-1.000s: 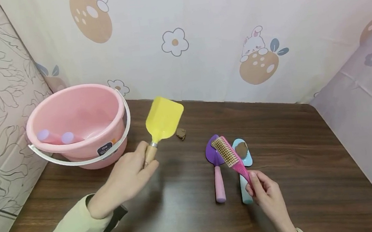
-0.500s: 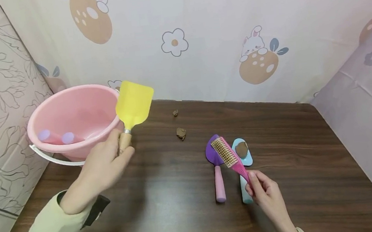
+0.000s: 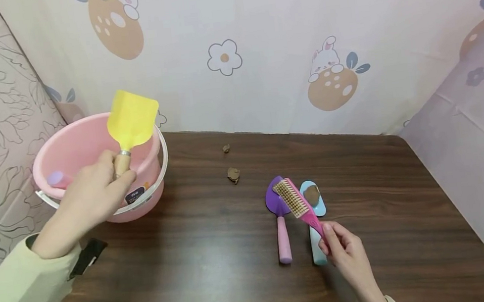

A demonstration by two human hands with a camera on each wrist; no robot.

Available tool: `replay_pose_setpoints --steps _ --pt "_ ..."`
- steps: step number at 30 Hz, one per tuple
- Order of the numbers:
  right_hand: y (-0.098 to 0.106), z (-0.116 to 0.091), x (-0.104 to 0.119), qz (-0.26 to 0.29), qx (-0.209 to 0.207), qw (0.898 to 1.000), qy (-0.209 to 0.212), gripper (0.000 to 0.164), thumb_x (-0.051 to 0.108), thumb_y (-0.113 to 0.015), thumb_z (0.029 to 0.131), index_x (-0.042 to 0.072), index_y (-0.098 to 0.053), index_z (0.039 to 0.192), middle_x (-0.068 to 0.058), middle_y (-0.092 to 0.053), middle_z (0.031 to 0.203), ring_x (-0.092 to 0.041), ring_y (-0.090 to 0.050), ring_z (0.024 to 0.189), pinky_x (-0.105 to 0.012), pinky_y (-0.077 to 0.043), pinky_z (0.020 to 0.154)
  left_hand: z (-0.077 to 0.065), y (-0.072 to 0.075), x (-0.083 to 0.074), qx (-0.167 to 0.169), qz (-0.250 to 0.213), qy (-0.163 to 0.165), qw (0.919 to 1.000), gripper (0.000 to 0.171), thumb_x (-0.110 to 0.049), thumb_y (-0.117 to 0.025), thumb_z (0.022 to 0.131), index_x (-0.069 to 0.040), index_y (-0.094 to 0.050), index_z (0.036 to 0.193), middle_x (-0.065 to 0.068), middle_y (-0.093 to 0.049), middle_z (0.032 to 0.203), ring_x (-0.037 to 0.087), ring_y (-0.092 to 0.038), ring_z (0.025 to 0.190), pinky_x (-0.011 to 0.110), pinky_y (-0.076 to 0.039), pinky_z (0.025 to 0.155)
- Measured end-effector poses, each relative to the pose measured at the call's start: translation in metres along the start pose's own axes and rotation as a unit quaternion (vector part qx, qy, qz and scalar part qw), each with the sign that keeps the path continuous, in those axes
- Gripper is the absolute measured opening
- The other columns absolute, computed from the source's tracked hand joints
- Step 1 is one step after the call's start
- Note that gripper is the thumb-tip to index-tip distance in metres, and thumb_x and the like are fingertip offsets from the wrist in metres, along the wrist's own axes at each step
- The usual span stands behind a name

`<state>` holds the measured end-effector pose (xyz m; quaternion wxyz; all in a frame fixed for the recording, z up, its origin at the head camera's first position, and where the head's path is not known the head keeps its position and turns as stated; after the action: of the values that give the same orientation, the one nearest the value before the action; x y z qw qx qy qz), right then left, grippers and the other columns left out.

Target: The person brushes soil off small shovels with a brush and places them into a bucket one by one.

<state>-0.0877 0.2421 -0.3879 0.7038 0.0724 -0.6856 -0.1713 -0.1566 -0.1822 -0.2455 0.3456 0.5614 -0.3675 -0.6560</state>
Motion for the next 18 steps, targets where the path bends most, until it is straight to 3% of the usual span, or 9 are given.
replay_pose_setpoints --steps 5,13,18 --pt "-0.001 0.000 -0.001 -0.008 0.004 1.000 -0.003 0.031 0.020 -0.041 0.103 -0.006 -0.056 0.096 -0.001 -0.047 0.058 -0.006 -0.033 0.041 -0.029 -0.028 0.033 0.004 0.010 0.010 0.010 0.017 -0.002 0.9998 0.025 -0.027 -0.037 0.095 -0.007 -0.035 0.081 0.008 -0.035 0.072 0.022 -0.042 0.060 0.031 -0.030 0.052" --pt "-0.001 0.000 -0.002 -0.019 0.002 1.000 -0.014 0.033 0.022 -0.041 0.103 -0.006 -0.057 0.096 0.000 -0.047 0.058 -0.006 -0.033 0.040 -0.028 -0.030 0.034 0.011 0.025 0.035 0.069 0.058 0.024 0.9956 0.032 -0.032 -0.034 0.097 -0.007 -0.040 0.079 0.005 -0.038 0.065 0.021 -0.043 0.063 0.031 -0.033 0.056" --pt "-0.001 0.000 -0.002 -0.016 -0.001 1.000 -0.012 0.033 0.021 -0.041 0.103 -0.005 -0.057 0.093 -0.001 -0.047 0.058 -0.006 -0.033 0.040 -0.028 -0.029 0.033 0.014 0.036 0.048 0.085 0.088 0.051 0.9912 0.039 -0.037 -0.031 0.097 -0.009 -0.043 0.072 0.004 -0.042 0.064 0.022 -0.043 0.060 0.032 -0.031 0.052"
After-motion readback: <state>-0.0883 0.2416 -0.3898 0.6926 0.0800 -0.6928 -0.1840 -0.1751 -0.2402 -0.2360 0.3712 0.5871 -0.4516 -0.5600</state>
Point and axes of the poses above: each hand's wrist, its own z-axis towards the middle knuckle, its own y-axis out of the back of the hand, x = y × z, the point moved 6 cm from there along z, towards the middle knuckle
